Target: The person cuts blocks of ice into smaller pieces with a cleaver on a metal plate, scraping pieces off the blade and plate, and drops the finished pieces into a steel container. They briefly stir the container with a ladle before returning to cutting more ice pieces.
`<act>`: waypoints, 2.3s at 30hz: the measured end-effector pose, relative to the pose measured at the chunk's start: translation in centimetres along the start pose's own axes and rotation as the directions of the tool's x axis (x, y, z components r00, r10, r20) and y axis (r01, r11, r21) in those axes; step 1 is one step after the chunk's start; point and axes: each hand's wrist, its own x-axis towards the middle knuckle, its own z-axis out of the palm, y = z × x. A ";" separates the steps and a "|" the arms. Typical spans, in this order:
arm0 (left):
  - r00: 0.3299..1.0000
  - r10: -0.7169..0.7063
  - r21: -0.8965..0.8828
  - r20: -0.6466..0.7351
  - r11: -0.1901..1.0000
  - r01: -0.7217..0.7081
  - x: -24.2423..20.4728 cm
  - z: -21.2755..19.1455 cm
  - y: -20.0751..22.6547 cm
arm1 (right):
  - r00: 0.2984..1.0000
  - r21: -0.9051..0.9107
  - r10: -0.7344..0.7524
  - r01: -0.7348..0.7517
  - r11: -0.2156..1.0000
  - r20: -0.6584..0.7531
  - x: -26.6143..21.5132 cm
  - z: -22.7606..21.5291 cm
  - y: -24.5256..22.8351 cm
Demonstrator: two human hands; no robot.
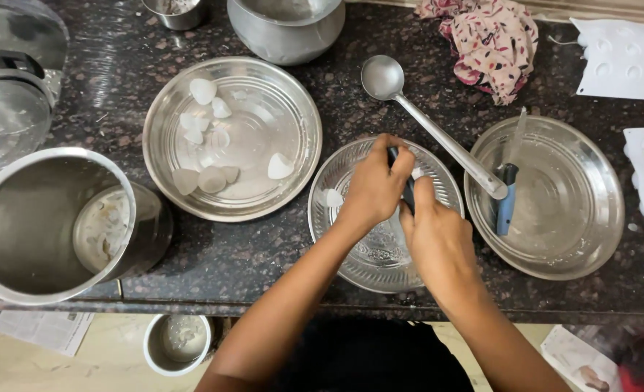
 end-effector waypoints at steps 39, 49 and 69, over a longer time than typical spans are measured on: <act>0.930 0.362 0.764 -0.065 0.617 -0.186 -6.3 -6.6 -3.5 | 0.961 0.143 0.172 -0.206 0.968 0.215 3.2 -0.8 2.5; 0.933 0.361 0.629 -0.002 0.726 -0.279 -7.9 -4.2 -4.5 | 0.999 0.207 0.032 -0.035 0.978 0.018 1.0 -2.3 2.9; 0.958 0.279 0.543 -0.061 0.815 -0.202 -8.4 -3.4 -4.5 | 0.996 0.223 -0.069 0.079 0.972 -0.050 -1.1 -1.9 1.7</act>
